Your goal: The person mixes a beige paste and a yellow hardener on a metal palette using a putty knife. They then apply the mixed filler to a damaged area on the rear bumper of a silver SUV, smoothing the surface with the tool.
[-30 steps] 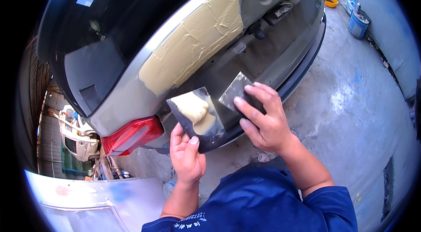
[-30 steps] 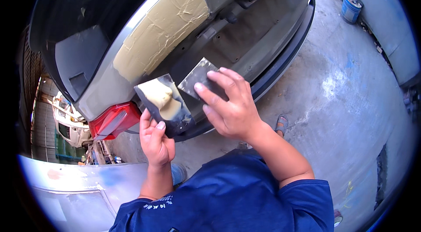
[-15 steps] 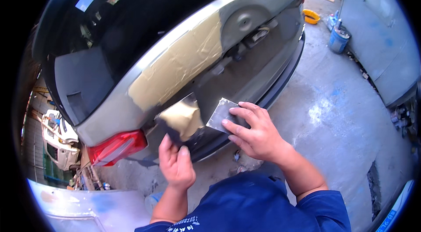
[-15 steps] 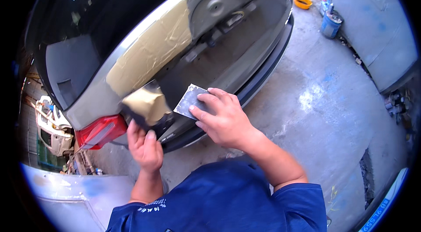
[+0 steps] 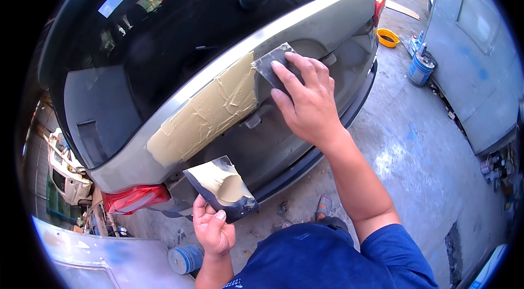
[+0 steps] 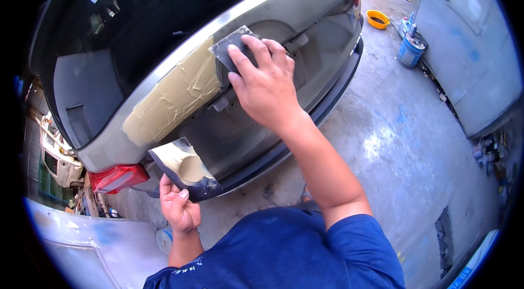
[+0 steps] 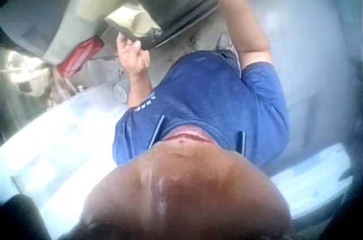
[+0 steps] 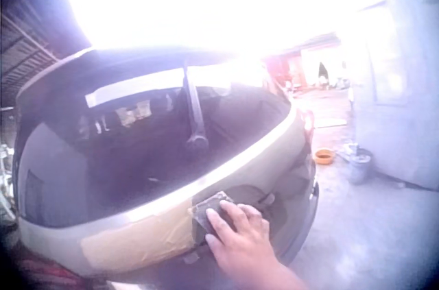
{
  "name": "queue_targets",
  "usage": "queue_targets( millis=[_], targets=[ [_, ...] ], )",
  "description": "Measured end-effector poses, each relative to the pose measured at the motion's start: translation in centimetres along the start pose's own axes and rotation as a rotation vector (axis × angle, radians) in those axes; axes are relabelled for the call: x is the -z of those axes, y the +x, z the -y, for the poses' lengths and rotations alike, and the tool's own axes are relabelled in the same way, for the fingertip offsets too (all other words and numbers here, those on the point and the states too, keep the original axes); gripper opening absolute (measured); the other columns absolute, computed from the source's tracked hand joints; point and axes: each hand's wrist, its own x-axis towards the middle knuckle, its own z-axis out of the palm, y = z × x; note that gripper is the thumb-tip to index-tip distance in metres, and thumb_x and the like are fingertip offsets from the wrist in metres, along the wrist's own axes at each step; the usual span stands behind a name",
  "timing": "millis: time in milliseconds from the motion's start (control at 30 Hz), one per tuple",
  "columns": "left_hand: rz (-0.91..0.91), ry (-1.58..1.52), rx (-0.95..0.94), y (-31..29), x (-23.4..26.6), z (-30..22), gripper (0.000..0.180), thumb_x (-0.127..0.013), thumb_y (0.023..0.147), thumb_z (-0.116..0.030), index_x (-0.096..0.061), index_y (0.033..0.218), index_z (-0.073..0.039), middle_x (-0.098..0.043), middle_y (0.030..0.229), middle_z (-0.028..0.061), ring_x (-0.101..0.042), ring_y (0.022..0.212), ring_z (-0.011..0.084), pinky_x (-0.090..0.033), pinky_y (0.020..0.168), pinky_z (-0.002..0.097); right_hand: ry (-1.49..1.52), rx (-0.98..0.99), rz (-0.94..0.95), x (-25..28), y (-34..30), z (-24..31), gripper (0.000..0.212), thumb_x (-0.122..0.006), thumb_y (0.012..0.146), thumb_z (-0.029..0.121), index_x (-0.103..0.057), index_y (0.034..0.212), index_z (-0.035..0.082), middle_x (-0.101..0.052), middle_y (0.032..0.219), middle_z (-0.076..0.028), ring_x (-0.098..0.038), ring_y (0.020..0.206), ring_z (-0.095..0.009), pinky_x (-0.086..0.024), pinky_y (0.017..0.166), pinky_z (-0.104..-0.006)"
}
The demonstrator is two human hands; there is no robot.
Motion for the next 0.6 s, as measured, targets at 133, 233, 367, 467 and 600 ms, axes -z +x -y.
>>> queue_targets(
  millis=[133,233,367,467,600],
  targets=[
    [-0.043,-0.003,0.016,-0.4,-0.3,0.9,0.059,-0.045,0.076,0.008,-0.032,0.134,0.005,-0.050,0.129,0.0225,-0.048,0.123,0.0301,-0.035,0.107,0.0425,-0.032,0.032,0.040,-0.8,1.4,-0.5,0.041,-0.063,0.080,0.020,-0.058,0.120,0.014,-0.048,0.129,-0.008,-0.040,0.115,-0.032,-0.034,0.091,-0.0466],
    [-0.030,-0.028,0.008,-0.3,-0.5,1.5,0.059,-0.044,0.076,0.008,-0.032,0.134,0.005,-0.050,0.128,0.0230,-0.048,0.123,0.0303,-0.035,0.107,0.0425,-0.068,0.061,0.064,-0.9,1.8,-0.9,0.041,-0.062,0.081,0.021,-0.058,0.121,0.014,-0.048,0.128,-0.008,-0.040,0.115,-0.032,-0.034,0.090,-0.0463],
    [-0.067,-0.024,0.011,-0.3,-1.0,1.7,0.059,-0.043,0.076,0.009,-0.031,0.134,0.006,-0.050,0.128,0.0236,-0.048,0.123,0.0302,-0.035,0.107,0.0424,-0.077,0.085,0.072,-1.0,2.1,-1.1,0.040,-0.061,0.081,0.021,-0.057,0.121,0.013,-0.049,0.127,-0.008,-0.041,0.115,-0.032,-0.035,0.089,-0.0459],
    [-0.073,-0.013,0.024,-0.3,-1.1,1.8,0.060,-0.043,0.076,0.009,-0.030,0.134,0.006,-0.050,0.127,0.0238,-0.048,0.123,0.0300,-0.035,0.107,0.0424,-0.068,0.084,0.074,-1.1,2.2,-1.2,0.040,-0.062,0.081,0.021,-0.057,0.120,0.013,-0.049,0.127,-0.008,-0.040,0.115,-0.033,-0.035,0.088,-0.0459],
    [-0.058,-0.016,0.033,-0.1,-1.4,1.9,0.059,-0.042,0.075,0.009,-0.031,0.134,0.006,-0.051,0.127,0.0237,-0.049,0.122,0.0300,-0.035,0.107,0.0424,-0.070,0.088,0.051,-1.5,2.4,-1.3,0.039,-0.062,0.080,0.021,-0.058,0.119,0.013,-0.049,0.127,-0.008,-0.040,0.115,-0.033,-0.035,0.087,-0.0458]
  ],
)
